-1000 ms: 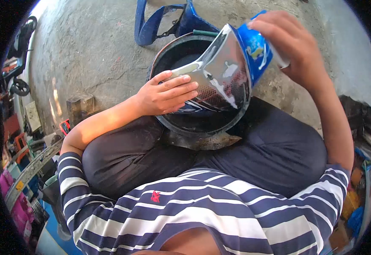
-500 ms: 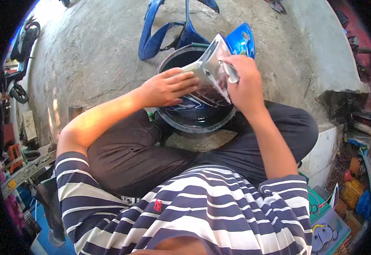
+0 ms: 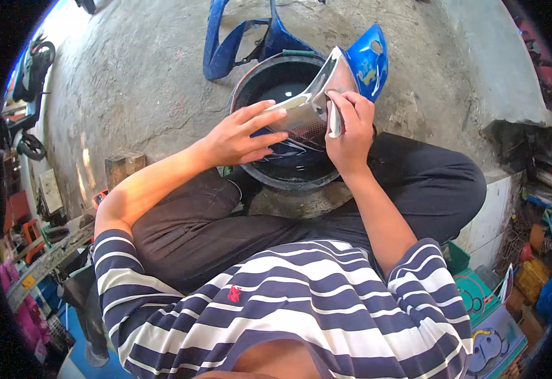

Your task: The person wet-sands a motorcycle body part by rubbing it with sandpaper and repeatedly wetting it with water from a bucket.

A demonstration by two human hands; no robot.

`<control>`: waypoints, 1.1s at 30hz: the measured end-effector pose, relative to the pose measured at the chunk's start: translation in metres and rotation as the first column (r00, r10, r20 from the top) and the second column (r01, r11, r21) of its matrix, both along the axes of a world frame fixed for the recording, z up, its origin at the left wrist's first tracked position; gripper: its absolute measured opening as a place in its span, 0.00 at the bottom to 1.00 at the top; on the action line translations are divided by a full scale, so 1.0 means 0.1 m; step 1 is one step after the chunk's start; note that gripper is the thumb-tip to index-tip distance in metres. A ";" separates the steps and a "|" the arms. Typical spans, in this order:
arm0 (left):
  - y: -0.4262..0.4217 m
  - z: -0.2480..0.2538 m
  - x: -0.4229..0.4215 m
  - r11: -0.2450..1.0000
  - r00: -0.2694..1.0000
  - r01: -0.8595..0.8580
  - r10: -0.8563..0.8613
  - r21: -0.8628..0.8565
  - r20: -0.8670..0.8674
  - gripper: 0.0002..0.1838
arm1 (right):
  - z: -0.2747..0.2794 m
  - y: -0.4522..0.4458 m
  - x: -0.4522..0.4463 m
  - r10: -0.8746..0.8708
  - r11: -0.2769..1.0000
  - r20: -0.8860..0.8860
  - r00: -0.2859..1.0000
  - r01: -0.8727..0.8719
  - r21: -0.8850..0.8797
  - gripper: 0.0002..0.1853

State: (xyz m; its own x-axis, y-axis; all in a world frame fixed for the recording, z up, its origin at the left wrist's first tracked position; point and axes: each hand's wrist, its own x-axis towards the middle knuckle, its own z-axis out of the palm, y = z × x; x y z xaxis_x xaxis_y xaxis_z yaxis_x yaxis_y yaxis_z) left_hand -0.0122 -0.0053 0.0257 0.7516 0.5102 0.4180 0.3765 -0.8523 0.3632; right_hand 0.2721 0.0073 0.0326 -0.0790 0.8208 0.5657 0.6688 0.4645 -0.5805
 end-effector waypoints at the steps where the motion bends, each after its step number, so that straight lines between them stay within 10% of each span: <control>1: -0.04 0.04 0.03 1.000 1.000 -0.001 0.001 -0.008 0.020 0.33 | -0.04 0.01 -0.01 -0.002 1.000 -0.015 1.000 0.002 0.030 0.17; 13: -0.59 0.95 0.53 0.914 0.999 0.030 -0.010 -0.403 0.051 0.33 | -0.12 0.22 0.09 0.143 0.989 -0.300 0.943 -0.146 0.012 0.15; 20: -0.27 1.14 0.76 0.974 0.995 -0.102 0.097 -0.204 -0.030 0.33 | -0.28 0.28 0.22 0.046 0.942 -0.616 0.787 -0.239 -0.236 0.11; 28: 0.47 1.19 0.70 0.951 0.945 -0.251 0.282 0.182 -0.164 0.56 | -0.17 0.16 0.21 0.012 0.968 -0.469 0.883 -0.128 -0.215 0.14; 33: 0.69 0.96 0.73 0.986 0.959 -0.146 0.160 0.076 -0.232 0.63 | 0.12 -0.12 0.16 0.206 0.978 -0.195 0.959 -0.205 0.022 0.26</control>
